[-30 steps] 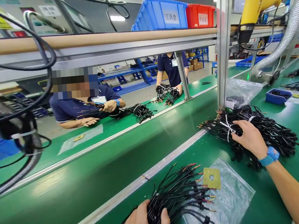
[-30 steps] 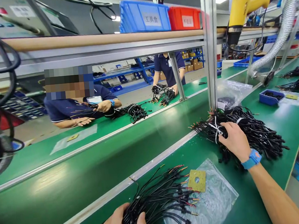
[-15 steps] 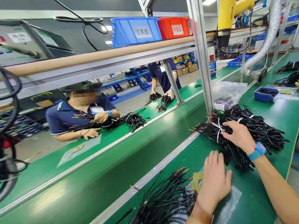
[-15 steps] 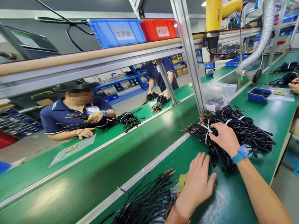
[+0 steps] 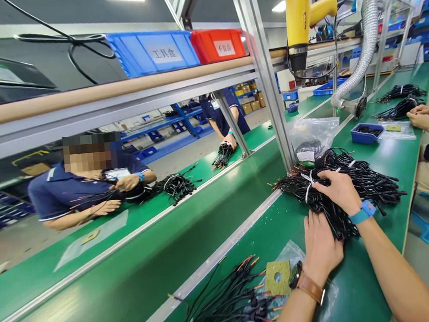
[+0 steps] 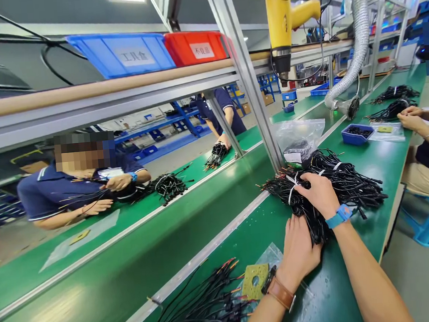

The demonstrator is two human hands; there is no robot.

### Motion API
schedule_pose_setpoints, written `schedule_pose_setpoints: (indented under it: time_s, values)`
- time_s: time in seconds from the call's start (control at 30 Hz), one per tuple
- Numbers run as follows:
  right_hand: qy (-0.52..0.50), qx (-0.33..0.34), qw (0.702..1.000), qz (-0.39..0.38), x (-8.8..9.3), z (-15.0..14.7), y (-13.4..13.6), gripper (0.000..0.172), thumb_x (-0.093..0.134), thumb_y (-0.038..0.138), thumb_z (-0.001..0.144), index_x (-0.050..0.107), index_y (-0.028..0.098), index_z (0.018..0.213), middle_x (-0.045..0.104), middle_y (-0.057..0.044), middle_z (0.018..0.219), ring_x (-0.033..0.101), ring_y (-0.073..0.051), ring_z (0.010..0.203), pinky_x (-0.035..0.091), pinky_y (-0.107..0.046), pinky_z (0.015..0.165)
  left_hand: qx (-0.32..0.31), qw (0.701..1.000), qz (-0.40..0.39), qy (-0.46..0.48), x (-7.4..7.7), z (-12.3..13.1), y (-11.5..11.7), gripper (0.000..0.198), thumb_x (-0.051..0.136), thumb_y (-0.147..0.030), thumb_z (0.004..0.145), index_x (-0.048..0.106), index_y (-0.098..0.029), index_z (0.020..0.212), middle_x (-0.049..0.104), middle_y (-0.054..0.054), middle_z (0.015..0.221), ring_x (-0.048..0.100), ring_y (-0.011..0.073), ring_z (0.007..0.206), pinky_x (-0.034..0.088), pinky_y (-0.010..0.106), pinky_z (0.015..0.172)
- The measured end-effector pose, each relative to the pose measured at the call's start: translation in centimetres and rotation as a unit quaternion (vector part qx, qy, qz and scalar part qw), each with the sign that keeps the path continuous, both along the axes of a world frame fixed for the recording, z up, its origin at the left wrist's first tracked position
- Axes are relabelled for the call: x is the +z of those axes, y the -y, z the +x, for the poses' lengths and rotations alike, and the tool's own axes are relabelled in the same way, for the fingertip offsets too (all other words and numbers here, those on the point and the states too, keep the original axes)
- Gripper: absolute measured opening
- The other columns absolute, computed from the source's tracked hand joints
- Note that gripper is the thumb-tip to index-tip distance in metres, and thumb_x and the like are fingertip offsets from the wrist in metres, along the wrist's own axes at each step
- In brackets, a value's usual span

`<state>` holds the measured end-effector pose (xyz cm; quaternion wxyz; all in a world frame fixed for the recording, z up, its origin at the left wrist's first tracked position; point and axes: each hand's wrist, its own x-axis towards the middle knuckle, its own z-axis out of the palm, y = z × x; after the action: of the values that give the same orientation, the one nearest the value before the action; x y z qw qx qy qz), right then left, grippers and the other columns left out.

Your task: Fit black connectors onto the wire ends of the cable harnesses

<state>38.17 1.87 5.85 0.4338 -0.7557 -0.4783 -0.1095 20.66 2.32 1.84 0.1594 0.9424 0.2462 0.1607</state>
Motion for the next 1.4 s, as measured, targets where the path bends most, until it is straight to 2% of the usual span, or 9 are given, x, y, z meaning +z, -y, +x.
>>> schedule_pose_setpoints:
  time_s: [0.2, 0.33, 0.47, 0.63, 0.8, 0.97, 1.13, 1.27, 1.4]
  values:
    - [-0.007, -0.01, 1.0, 0.01, 0.0, 0.4, -0.3, 0.029, 0.074, 0.042, 0.086, 0.075, 0.019, 0.104, 0.077, -0.005, 0.104, 0.073, -0.026, 0.093, 0.056, -0.038, 0.087, -0.009, 0.997, 0.054, -0.047, -1.4, -0.1, 0.1, 0.062, 0.055, -0.036, 0.091, 0.043, -0.006, 0.144, 0.043, 0.023, 0.156, 0.036, 0.0385, 0.147, 0.026, 0.059, 0.124]
    - [-0.007, -0.017, 1.0, 0.01, -0.2, 0.1, -0.1, 0.027, 0.074, 0.042, 0.087, 0.075, 0.019, 0.103, 0.077, -0.005, 0.104, 0.072, -0.027, 0.091, 0.055, -0.039, 0.086, 0.019, 0.994, 0.081, -0.068, -1.0, -1.9, -0.4, 0.042, 0.039, -0.025, 0.099, 0.052, -0.016, 0.138, 0.054, 0.015, 0.149, 0.046, 0.0323, 0.141, 0.035, 0.06, 0.119]
    - [0.012, -0.023, 1.0, 0.014, -0.6, -0.5, 0.0, 0.025, 0.073, 0.041, 0.089, 0.075, 0.02, 0.102, 0.077, -0.004, 0.104, 0.072, -0.026, 0.093, 0.054, -0.038, 0.085, 0.062, 0.994, 0.061, -0.067, 0.1, -3.0, -1.0, 0.036, 0.039, -0.02, 0.099, 0.056, -0.018, 0.13, 0.06, 0.013, 0.14, 0.053, 0.0295, 0.133, 0.043, 0.055, 0.113]
    - [0.028, -0.018, 0.999, 0.022, -0.8, -0.9, 0.2, 0.021, 0.07, 0.04, 0.092, 0.074, 0.021, 0.1, 0.076, -0.003, 0.105, 0.072, -0.024, 0.092, 0.053, -0.034, 0.082, 0.072, 0.995, 0.06, -0.034, -0.6, -1.1, 0.0, 0.053, 0.055, -0.027, 0.09, 0.048, -0.009, 0.139, 0.048, 0.019, 0.15, 0.035, 0.0366, 0.146, 0.029, 0.058, 0.122]
    - [0.038, -0.02, 0.999, 0.014, -0.8, -1.0, 0.3, 0.021, 0.069, 0.041, 0.093, 0.074, 0.022, 0.1, 0.076, -0.002, 0.104, 0.072, -0.023, 0.09, 0.052, -0.033, 0.08, 0.136, 0.984, 0.09, -0.065, -1.3, 0.9, -0.7, 0.026, 0.052, -0.019, 0.091, 0.063, -0.015, 0.114, 0.06, 0.015, 0.122, 0.052, 0.0342, 0.121, 0.036, 0.06, 0.111]
    - [0.043, -0.021, 0.999, -0.005, -0.5, -1.3, 0.4, 0.025, 0.064, 0.043, 0.095, 0.074, 0.021, 0.101, 0.076, -0.004, 0.105, 0.072, -0.024, 0.091, 0.051, -0.034, 0.079, 0.151, 0.98, 0.09, -0.096, -0.6, -1.1, -2.0, 0.023, 0.043, -0.01, 0.093, 0.061, -0.017, 0.105, 0.059, 0.01, 0.107, 0.054, 0.027, 0.102, 0.044, 0.045, 0.091]
    - [0.045, -0.026, 0.998, -0.022, -0.4, -1.5, 0.5, 0.025, 0.063, 0.043, 0.095, 0.075, 0.022, 0.101, 0.075, -0.003, 0.104, 0.072, -0.023, 0.089, 0.05, -0.034, 0.074, 0.155, 0.985, 0.048, -0.063, -0.8, -3.4, 0.2, 0.014, 0.043, -0.015, 0.095, 0.056, -0.019, 0.096, 0.055, 0.009, 0.105, 0.049, 0.026, 0.098, 0.042, 0.044, 0.087]
    - [0.057, -0.03, 0.998, -0.025, -0.6, -1.5, 0.7, 0.025, 0.063, 0.044, 0.095, 0.075, 0.022, 0.1, 0.075, -0.002, 0.104, 0.071, -0.023, 0.088, 0.048, -0.033, 0.072, 0.169, 0.982, 0.051, -0.065, -1.1, -3.0, 1.2, 0.015, 0.042, -0.018, 0.097, 0.057, -0.018, 0.098, 0.056, 0.01, 0.106, 0.049, 0.0273, 0.099, 0.042, 0.047, 0.089]
    - [0.077, -0.045, 0.995, -0.036, -0.9, -1.5, 0.8, 0.028, 0.062, 0.048, 0.094, 0.075, 0.024, 0.099, 0.075, 0.0, 0.104, 0.071, -0.024, 0.087, 0.046, -0.034, 0.067, 0.193, 0.974, 0.06, -0.103, -1.2, -1.5, -0.2, 0.021, 0.038, -0.02, 0.1, 0.059, -0.018, 0.104, 0.057, 0.011, 0.109, 0.052, 0.0295, 0.105, 0.044, 0.05, 0.091]
